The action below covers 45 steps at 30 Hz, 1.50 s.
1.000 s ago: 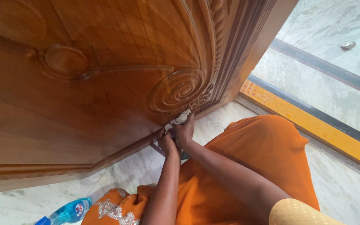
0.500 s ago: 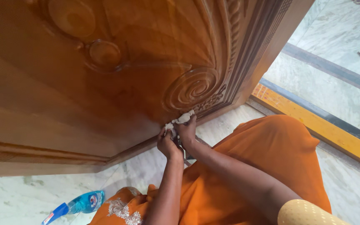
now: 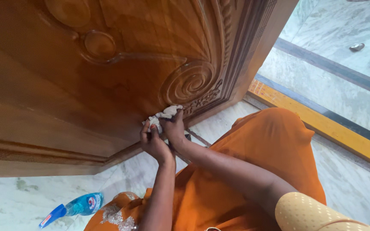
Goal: The person sits on the floor and wipes the lower section of a wooden door using a white cloth. They focus on cleaning the carved details and the bottom edge of the door, moving the cloth back and forth to remove dust.
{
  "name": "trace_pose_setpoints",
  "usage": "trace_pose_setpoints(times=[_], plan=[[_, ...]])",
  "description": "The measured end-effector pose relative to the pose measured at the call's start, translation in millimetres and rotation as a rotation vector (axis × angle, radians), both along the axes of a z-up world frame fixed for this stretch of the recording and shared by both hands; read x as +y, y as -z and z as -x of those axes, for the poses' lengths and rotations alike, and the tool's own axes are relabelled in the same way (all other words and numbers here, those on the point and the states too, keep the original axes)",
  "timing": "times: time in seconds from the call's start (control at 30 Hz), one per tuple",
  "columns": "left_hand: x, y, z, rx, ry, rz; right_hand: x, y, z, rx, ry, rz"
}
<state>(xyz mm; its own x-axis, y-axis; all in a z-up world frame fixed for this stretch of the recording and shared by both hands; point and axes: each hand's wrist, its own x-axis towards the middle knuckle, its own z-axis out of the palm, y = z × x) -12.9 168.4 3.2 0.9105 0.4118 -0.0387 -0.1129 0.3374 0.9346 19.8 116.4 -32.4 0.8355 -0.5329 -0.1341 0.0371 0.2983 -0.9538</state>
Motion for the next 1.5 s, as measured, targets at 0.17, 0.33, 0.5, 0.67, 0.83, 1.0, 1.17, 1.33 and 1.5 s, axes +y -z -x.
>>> trace_pose_setpoints(times=[0.17, 0.33, 0.5, 0.67, 0.83, 1.0, 1.17, 1.33, 1.5], plan=[[12.8, -31.4, 12.1, -0.079, 0.031, -0.182, 11.6, -39.7, 11.4, -0.057, -0.036, -0.067], [29.3, -64.8, 15.7, -0.165, 0.149, -0.471, 16.9, -71.7, 21.9, -0.233, -0.057, -0.078], [52.0, -83.2, 12.8, -0.201, 0.366, -0.647, 6.0, -83.9, 27.6, -0.285, 0.085, 0.554], [32.2, -52.7, 0.9, -0.141, 0.309, -0.57, -18.8, -92.0, 37.8, -0.248, -0.032, 0.607], [18.1, -17.3, -14.3, 0.05, 0.304, -0.6, -32.0, -84.0, 42.3, -0.199, -0.046, 0.781], [0.7, -35.0, -9.8, -0.061, 0.274, -0.45, -48.0, -94.7, 38.0, -0.336, 0.008, 0.868], [-24.3, -73.7, 1.6, -0.316, 0.293, -0.48, -74.0, -117.1, 29.7, -0.439, 0.157, 0.954], [-38.8, -96.4, -0.9, -0.569, 0.318, -0.698, -95.0, -120.1, 21.2, -0.553, 0.284, 0.925], [-52.3, -106.8, -1.3, -0.602, 0.473, -0.677, -109.5, -122.8, 17.5, -0.335, 0.381, 0.723]])
